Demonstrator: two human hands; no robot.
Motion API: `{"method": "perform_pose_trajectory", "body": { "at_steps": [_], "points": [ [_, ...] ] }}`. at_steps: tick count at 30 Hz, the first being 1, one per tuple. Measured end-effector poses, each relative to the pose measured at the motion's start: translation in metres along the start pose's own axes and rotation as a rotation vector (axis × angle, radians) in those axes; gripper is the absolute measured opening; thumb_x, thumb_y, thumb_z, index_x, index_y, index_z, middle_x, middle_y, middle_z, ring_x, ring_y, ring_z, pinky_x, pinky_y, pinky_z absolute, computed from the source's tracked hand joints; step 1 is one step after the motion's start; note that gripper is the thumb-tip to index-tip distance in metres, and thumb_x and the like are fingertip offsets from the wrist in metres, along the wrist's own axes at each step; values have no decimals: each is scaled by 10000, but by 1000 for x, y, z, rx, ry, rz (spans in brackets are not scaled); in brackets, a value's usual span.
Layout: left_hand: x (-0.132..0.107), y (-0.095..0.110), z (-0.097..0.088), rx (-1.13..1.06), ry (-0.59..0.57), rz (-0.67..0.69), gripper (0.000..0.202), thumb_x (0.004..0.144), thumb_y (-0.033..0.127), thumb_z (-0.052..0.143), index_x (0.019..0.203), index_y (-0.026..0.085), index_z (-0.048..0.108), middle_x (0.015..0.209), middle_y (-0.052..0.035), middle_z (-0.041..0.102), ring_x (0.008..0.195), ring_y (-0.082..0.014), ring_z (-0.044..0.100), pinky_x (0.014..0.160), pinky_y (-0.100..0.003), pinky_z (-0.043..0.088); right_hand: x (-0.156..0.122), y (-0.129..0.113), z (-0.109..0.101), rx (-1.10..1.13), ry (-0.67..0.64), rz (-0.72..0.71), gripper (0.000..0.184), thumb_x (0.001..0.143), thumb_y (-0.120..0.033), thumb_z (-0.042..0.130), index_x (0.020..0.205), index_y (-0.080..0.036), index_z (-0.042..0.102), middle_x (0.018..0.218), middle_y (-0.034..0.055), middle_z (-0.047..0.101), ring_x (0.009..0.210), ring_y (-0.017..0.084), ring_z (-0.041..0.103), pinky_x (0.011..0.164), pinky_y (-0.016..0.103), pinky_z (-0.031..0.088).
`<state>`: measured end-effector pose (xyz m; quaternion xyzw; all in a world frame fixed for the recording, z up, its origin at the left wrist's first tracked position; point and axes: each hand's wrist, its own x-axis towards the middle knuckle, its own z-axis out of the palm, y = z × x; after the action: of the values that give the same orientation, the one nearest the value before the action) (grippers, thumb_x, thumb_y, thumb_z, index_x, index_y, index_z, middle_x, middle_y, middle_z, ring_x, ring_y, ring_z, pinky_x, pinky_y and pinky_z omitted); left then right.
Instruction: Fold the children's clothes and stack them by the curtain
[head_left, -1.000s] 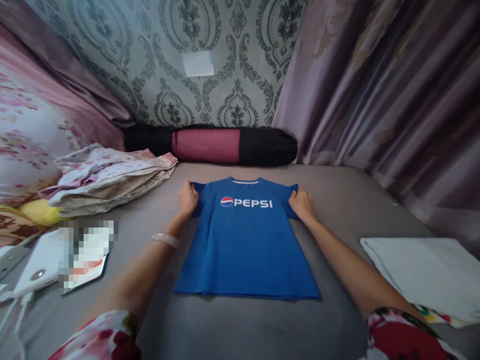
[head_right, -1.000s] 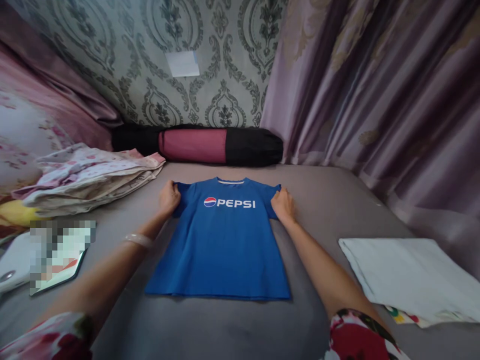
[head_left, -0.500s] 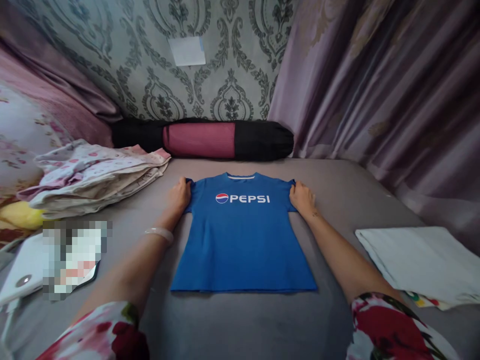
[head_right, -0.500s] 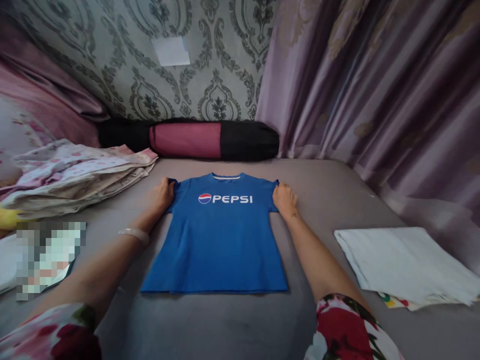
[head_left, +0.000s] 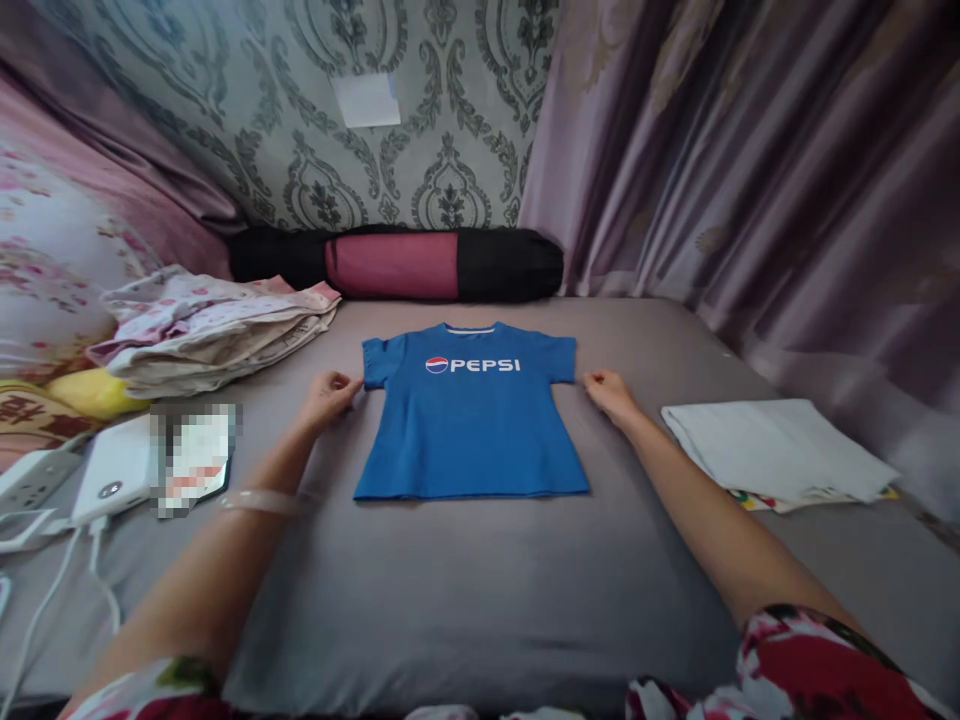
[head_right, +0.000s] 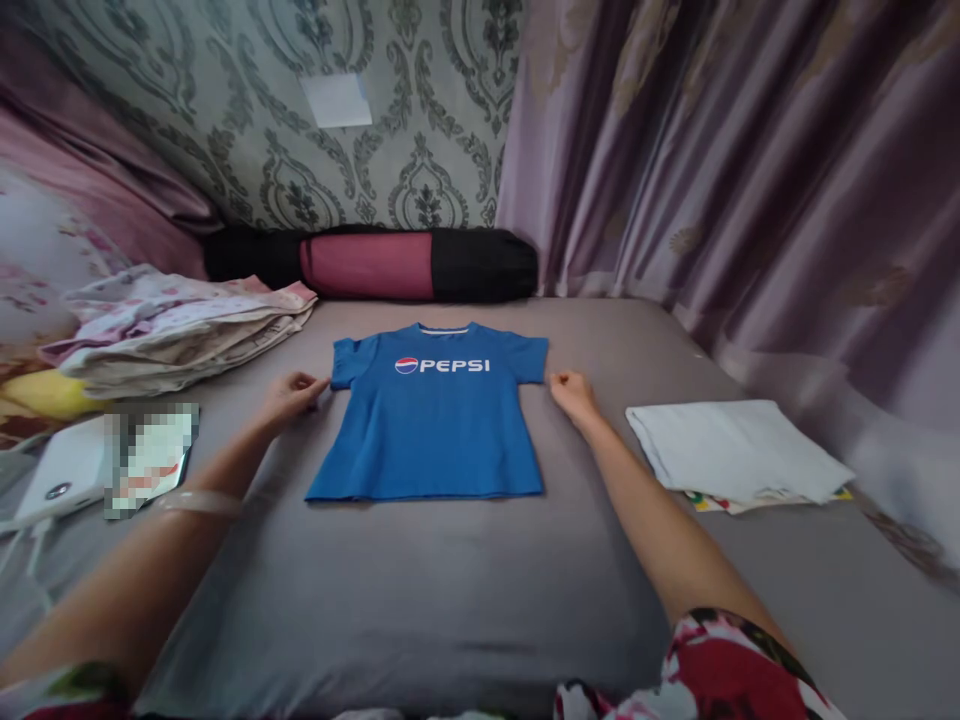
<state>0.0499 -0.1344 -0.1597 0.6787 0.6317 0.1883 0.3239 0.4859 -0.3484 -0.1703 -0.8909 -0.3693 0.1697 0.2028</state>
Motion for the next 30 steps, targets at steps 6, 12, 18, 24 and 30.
{"method": "perform_pose_trajectory", "body": {
  "at_steps": [6, 12, 18, 24, 30],
  "points": [
    [-77, -6, -6, 31, -228, 101, 531, 598, 701, 596, 672, 176, 588, 558, 11, 508, 526, -134, 455, 497, -246, 311, -86, 0, 2, -93, -76, -143, 321, 892, -418, 486, 778, -179, 667, 828, 58, 707, 773, 183, 633, 619, 229, 384],
    [-124, -5, 3, 112, -241, 81, 484, 576, 668, 619, 554, 188, 561, 479, 23, 433, 504, -135, 408, 503, -265, 277, -144, -8, 5, -249, -81, -149, 379, 866, -502, 483, 659, -222, 634, 700, 73, 681, 694, 213, 639, 567, 260, 343],
    [-138, -4, 10, 118, -190, 116, 408, 623, 562, 611, 479, 197, 498, 460, 28, 387, 499, -124, 371, 513, -272, 258, -152, -1, 6, -271, -70, -225, 337, 854, -475, 492, 637, -235, 588, 697, 58, 676, 695, 223, 636, 558, 270, 339],
    [-136, -14, -5, 69, -206, 29, 440, 568, 615, 631, 512, 204, 482, 476, 37, 400, 496, -118, 367, 507, -268, 250, -144, 3, 1, -190, -154, -244, 361, 849, -449, 494, 578, -217, 544, 635, 27, 634, 612, 170, 579, 536, 254, 322],
    [-131, -17, -3, 123, -209, 92, 452, 557, 637, 618, 533, 198, 514, 482, 35, 401, 515, -127, 386, 510, -264, 250, -146, 2, 1, -205, -150, -221, 350, 833, -483, 513, 623, -212, 584, 641, 16, 630, 610, 157, 562, 525, 248, 300]
  ]
}}
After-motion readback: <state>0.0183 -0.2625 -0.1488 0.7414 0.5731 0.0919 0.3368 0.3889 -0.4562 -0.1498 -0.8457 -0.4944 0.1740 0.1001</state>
